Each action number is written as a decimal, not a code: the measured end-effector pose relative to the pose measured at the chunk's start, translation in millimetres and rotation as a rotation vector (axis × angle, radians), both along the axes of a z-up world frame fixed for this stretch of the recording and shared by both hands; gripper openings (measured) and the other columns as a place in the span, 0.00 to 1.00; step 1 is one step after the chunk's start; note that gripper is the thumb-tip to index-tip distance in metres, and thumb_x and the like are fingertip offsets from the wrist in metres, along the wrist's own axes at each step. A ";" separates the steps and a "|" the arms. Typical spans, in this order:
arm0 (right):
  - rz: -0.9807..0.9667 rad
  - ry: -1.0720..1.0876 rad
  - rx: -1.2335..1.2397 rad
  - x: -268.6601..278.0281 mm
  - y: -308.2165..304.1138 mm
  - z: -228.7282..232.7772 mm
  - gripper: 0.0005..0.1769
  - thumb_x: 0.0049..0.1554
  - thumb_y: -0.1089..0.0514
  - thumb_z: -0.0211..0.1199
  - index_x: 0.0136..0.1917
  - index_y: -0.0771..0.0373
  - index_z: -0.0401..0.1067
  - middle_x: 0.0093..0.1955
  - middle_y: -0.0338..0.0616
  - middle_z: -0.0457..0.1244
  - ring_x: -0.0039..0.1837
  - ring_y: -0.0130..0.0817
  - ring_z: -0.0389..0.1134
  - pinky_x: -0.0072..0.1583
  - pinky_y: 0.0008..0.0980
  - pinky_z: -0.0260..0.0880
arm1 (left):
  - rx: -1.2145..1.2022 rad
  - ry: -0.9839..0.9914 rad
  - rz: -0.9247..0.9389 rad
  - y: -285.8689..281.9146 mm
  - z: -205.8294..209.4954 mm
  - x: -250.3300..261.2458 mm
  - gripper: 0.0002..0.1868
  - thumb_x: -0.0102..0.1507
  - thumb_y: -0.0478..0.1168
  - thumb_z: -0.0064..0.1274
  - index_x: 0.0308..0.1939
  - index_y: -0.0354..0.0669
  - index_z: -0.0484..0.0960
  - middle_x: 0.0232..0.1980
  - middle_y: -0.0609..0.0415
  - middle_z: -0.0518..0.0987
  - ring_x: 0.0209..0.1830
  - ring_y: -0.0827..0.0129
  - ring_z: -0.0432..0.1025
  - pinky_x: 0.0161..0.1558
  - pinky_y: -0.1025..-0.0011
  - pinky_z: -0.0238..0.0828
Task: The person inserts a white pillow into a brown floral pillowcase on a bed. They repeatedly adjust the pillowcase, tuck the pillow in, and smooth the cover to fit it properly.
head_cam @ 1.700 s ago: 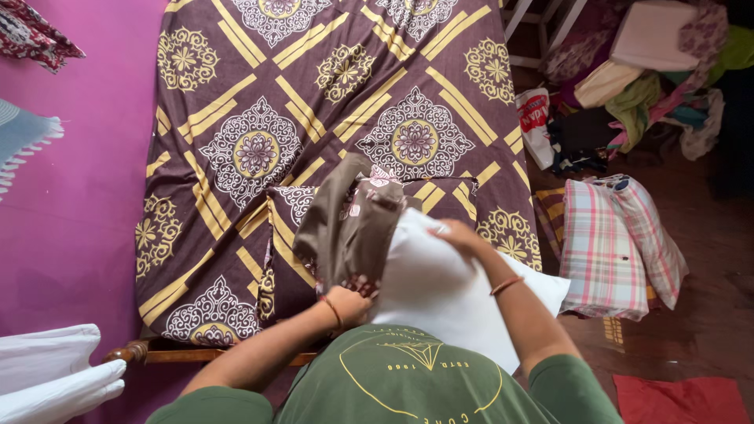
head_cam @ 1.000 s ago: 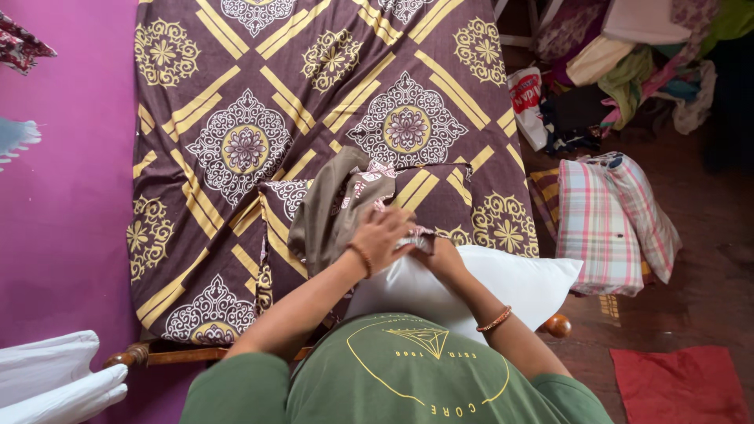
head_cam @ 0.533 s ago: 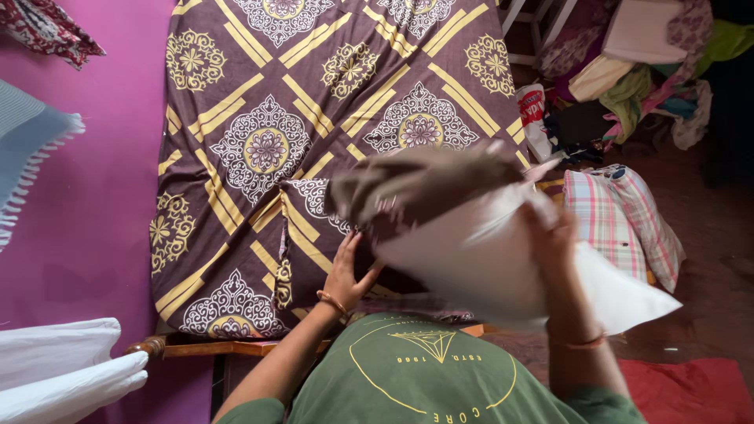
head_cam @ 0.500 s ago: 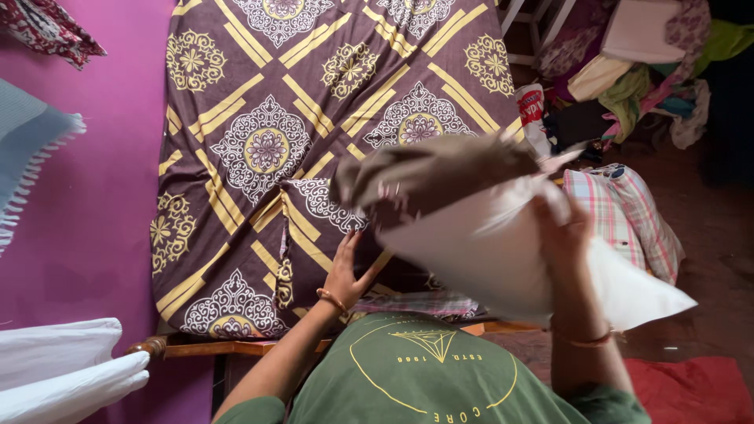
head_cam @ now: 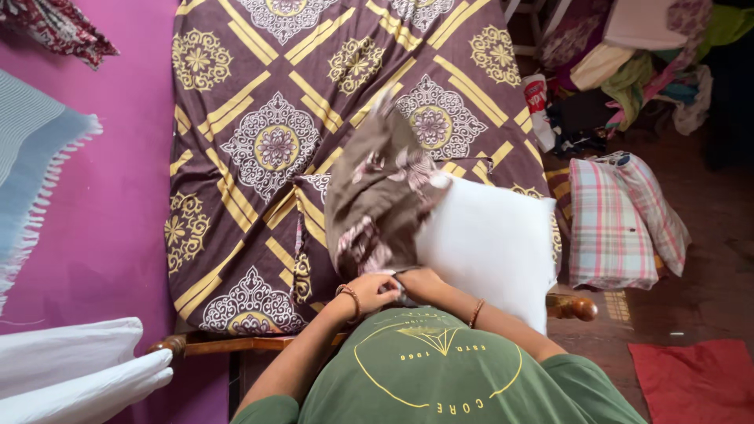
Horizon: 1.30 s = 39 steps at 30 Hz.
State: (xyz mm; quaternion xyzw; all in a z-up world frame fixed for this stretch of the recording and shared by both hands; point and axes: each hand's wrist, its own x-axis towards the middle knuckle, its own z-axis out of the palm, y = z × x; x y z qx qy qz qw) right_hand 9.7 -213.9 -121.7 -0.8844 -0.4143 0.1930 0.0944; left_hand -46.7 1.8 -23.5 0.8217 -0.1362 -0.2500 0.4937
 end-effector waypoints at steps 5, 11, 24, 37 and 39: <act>-0.086 0.611 0.065 -12.5 -23.1 -21.9 0.18 0.57 0.50 0.61 0.57 0.57 0.78 0.47 0.46 0.71 0.47 0.41 0.71 0.50 0.40 0.72 | 0.030 -0.563 0.429 -3.8 50.7 17.7 0.11 0.64 0.48 0.57 0.42 0.46 0.83 0.42 0.52 0.83 0.42 0.57 0.78 0.44 0.61 0.75; -0.046 0.664 0.248 -5.8 -33.7 6.4 0.20 0.56 0.53 0.64 0.62 0.58 0.75 0.49 0.46 0.72 0.48 0.36 0.73 0.52 0.35 0.74 | 0.551 -0.760 0.431 0.8 41.8 93.5 0.33 0.55 0.57 0.62 0.60 0.49 0.74 0.61 0.50 0.74 0.56 0.56 0.71 0.47 0.58 0.70; -0.693 0.998 0.684 52.0 -116.9 33.6 0.17 0.63 0.55 0.58 0.62 0.64 0.73 0.38 0.44 0.69 0.38 0.29 0.70 0.42 0.29 0.71 | 0.855 -0.470 0.339 0.5 -26.0 206.3 0.14 0.72 0.43 0.40 0.46 0.46 0.82 0.47 0.45 0.83 0.46 0.53 0.80 0.50 0.54 0.75; -0.735 1.052 0.755 49.5 -119.6 -5.8 0.14 0.64 0.59 0.55 0.59 0.68 0.74 0.36 0.46 0.69 0.34 0.31 0.71 0.38 0.28 0.71 | 0.451 0.120 1.459 153.1 -92.2 -40.3 0.13 0.63 0.44 0.54 0.45 0.40 0.83 0.46 0.41 0.81 0.45 0.50 0.77 0.50 0.56 0.73; -0.755 1.078 0.721 53.2 -118.0 -6.7 0.14 0.64 0.58 0.55 0.59 0.67 0.73 0.36 0.46 0.69 0.34 0.31 0.70 0.38 0.28 0.70 | 0.427 -0.152 1.324 112.8 -67.5 -35.6 0.14 0.61 0.44 0.56 0.45 0.39 0.83 0.46 0.41 0.81 0.45 0.50 0.77 0.50 0.56 0.73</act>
